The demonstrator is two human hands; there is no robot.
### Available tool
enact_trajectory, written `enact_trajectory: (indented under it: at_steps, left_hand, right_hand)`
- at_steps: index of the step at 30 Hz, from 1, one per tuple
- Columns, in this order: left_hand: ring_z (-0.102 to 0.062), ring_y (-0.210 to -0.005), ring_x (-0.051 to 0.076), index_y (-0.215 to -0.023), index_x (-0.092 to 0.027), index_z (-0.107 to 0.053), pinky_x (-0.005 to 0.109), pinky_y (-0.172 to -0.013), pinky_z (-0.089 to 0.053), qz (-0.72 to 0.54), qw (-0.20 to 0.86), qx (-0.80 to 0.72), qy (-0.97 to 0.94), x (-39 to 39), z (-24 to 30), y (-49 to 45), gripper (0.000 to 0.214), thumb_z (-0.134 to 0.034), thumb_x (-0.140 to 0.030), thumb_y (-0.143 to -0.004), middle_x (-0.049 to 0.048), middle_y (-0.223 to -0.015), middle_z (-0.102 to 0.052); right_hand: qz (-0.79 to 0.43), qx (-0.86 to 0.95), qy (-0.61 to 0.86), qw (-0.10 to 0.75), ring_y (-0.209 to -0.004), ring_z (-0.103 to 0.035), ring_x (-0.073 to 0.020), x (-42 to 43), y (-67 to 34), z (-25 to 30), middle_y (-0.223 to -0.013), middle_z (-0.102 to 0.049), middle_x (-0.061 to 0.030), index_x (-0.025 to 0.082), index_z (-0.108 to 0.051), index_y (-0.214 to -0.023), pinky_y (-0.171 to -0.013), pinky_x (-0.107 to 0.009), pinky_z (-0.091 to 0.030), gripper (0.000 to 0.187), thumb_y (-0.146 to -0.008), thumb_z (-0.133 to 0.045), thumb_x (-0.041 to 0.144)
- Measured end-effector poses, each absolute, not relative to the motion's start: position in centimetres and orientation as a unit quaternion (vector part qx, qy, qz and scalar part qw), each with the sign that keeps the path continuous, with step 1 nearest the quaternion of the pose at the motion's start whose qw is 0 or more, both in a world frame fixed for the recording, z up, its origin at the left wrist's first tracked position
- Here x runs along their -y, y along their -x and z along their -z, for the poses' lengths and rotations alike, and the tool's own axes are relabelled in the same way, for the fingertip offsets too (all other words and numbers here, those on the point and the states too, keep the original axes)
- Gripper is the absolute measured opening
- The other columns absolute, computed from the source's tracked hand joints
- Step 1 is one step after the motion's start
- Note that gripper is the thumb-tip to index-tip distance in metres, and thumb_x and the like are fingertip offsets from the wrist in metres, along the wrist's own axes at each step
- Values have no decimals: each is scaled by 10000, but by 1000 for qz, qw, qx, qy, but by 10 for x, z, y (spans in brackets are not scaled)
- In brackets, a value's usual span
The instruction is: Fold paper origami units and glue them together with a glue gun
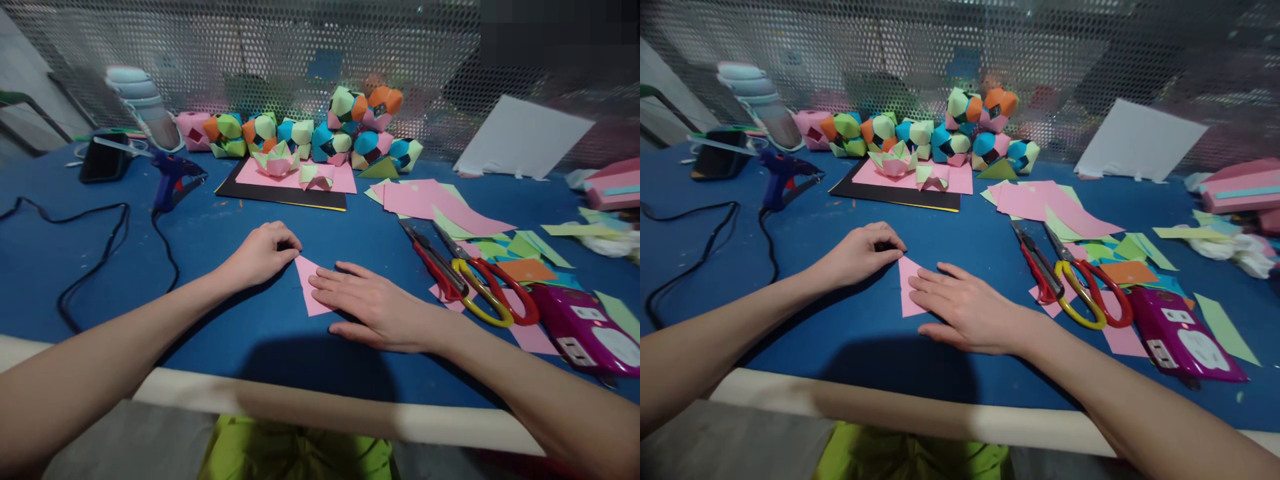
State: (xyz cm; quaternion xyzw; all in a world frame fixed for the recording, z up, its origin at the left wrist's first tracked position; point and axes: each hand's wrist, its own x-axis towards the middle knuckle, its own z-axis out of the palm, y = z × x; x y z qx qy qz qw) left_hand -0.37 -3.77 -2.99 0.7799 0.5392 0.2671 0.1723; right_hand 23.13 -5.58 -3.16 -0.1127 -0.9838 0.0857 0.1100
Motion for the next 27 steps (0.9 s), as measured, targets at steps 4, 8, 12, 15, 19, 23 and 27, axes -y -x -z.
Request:
enact_trajectory:
  at_steps: [4, 8, 12, 15, 19, 23, 27]
  left_hand:
    - [-591, -793, 165, -783, -174, -678, 301, -769, -466, -267, 181, -553, -768, 40, 27, 4, 156, -526, -152, -751, 30, -824, -645]
    - [-600, -797, 160, -807, -163, -670, 288, -749, -468, -298, 165, -547, -765, 49, 19, 1, 187, -488, -153, -767, 36, -855, -650]
    - [-599, -775, 154, -803, -155, -668, 286, -744, -470, -285, 171, -528, -781, 54, 15, -2, 182, -487, -164, -788, 36, -839, -655]
    - [-598, -740, 140, -755, -151, -668, 264, -712, -463, -257, 184, -517, -796, 55, 16, -3, 170, -502, -134, -788, 33, -804, -657]
    - [-597, -721, 135, -718, -143, -665, 252, -693, -451, -237, 161, -512, -810, 55, 18, -5, 164, -524, -118, -797, 41, -791, -653]
    - [-599, -766, 157, -743, -142, -665, 269, -721, -452, -201, 132, -513, -824, 58, 16, -8, 172, -528, -189, -837, 53, -792, -641]
    - [-582, -849, 195, -838, -139, -654, 319, -779, -455, -156, 104, -517, -835, 63, 15, -10, 169, -555, -275, -840, 65, -870, -627]
  right_hand:
    - [-93, 986, 110, 89, -1352, -360, -230, 53, -233, 30, -1382, -496, -135, 126, -482, -1319, -1134, -489, -248, 458, -946, -429, 387]
    - [-95, 986, 112, 85, -1361, -344, -228, 53, -233, 29, -1396, -478, -138, 117, -473, -1323, -1135, -496, -237, 469, -944, -432, 390]
    - [-92, 987, 119, 59, -1368, -331, -225, 53, -233, 27, -1424, -443, -134, 117, -461, -1334, -1138, -490, -225, 482, -947, -420, 402]
    - [-90, 987, 127, 45, -1369, -328, -229, 54, -233, 25, -1438, -422, -137, 108, -463, -1329, -1136, -484, -225, 486, -952, -403, 408]
    - [-89, 987, 123, 47, -1369, -326, -235, 54, -233, 26, -1425, -443, -134, 106, -462, -1330, -1133, -486, -217, 494, -955, -390, 420]
    - [-78, 989, 114, 54, -1365, -327, -253, 52, -233, 26, -1407, -474, -114, 113, -498, -1295, -1123, -488, -224, 484, -955, -375, 435]
    - [-65, 989, 118, 65, -1314, -393, -254, 51, -234, 25, -1379, -512, -86, 141, -548, -1237, -1116, -485, -224, 436, -955, -376, 427]
